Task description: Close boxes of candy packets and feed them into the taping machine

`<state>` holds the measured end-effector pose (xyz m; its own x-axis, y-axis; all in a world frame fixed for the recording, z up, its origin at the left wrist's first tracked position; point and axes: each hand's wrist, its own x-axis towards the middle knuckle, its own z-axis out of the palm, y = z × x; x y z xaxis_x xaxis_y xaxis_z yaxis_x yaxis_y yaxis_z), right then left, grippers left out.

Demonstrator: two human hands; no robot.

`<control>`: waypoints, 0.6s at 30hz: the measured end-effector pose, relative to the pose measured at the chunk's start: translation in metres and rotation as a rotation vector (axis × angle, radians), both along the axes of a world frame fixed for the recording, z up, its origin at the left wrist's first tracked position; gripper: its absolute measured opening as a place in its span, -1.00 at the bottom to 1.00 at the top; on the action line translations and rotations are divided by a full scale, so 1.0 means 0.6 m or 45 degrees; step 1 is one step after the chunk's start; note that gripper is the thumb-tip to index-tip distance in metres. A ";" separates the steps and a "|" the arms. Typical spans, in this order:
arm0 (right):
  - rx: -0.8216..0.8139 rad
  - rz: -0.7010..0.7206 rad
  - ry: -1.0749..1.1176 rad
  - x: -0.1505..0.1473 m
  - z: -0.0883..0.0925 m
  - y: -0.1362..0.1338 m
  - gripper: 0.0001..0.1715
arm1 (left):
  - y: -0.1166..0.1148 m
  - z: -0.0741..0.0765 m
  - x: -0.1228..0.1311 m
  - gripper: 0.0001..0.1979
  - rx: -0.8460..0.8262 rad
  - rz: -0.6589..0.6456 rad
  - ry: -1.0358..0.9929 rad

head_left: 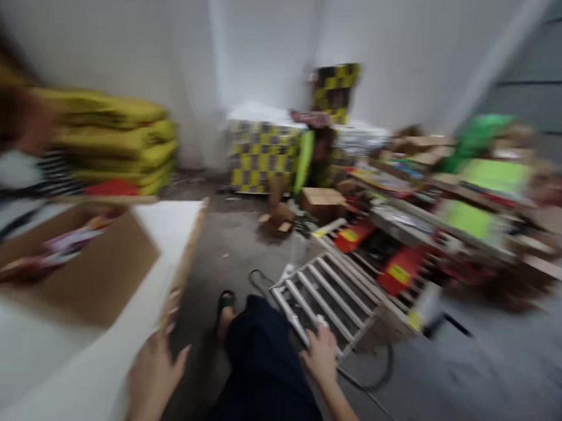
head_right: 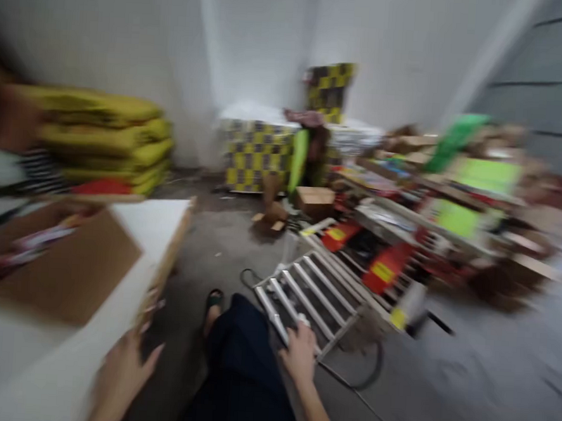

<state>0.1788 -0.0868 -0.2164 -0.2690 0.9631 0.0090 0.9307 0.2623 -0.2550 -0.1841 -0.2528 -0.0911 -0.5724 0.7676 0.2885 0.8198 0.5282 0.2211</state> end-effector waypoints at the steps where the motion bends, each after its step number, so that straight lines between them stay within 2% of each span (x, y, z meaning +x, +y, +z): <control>1: 0.077 0.051 0.031 0.012 -0.016 0.008 -0.39 | -0.017 -0.009 0.006 -0.47 -0.068 0.042 -0.026; 3: 0.163 0.095 0.193 0.037 -0.054 0.038 -0.23 | -0.029 -0.028 0.011 -0.47 -0.075 0.169 -0.093; 5: 0.142 0.100 0.344 0.057 -0.086 0.071 -0.09 | -0.027 -0.038 0.010 -0.44 0.053 0.230 -0.188; 7: 0.083 0.066 0.426 0.072 -0.102 0.089 -0.09 | -0.025 -0.025 0.008 -0.47 0.298 0.235 -0.183; 9: 0.037 0.008 0.446 0.076 -0.100 0.091 -0.14 | -0.028 0.017 -0.005 -0.52 0.556 0.224 -0.042; 11: 0.027 -0.068 0.408 0.069 -0.088 0.086 -0.14 | -0.032 0.079 -0.039 -0.51 0.740 0.248 0.177; 13: 0.033 -0.156 0.323 0.056 -0.076 0.079 -0.09 | -0.031 0.146 -0.095 -0.43 0.845 0.333 0.379; 15: 0.036 -0.220 0.241 0.048 -0.071 0.074 -0.05 | -0.021 0.201 -0.161 -0.35 0.811 0.392 0.461; 16: 0.034 -0.238 0.216 0.046 -0.072 0.073 -0.06 | -0.014 0.222 -0.192 -0.38 0.723 0.391 0.446; 18: 0.025 -0.248 0.202 0.049 -0.076 0.076 -0.08 | 0.000 0.251 -0.243 -0.56 0.480 0.361 0.347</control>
<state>0.2083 -0.0411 -0.2622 -0.0718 0.9959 0.0558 0.9129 0.0881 -0.3987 -0.3300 -0.2530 0.0598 -0.6076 0.4087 0.6810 0.7111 0.6619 0.2371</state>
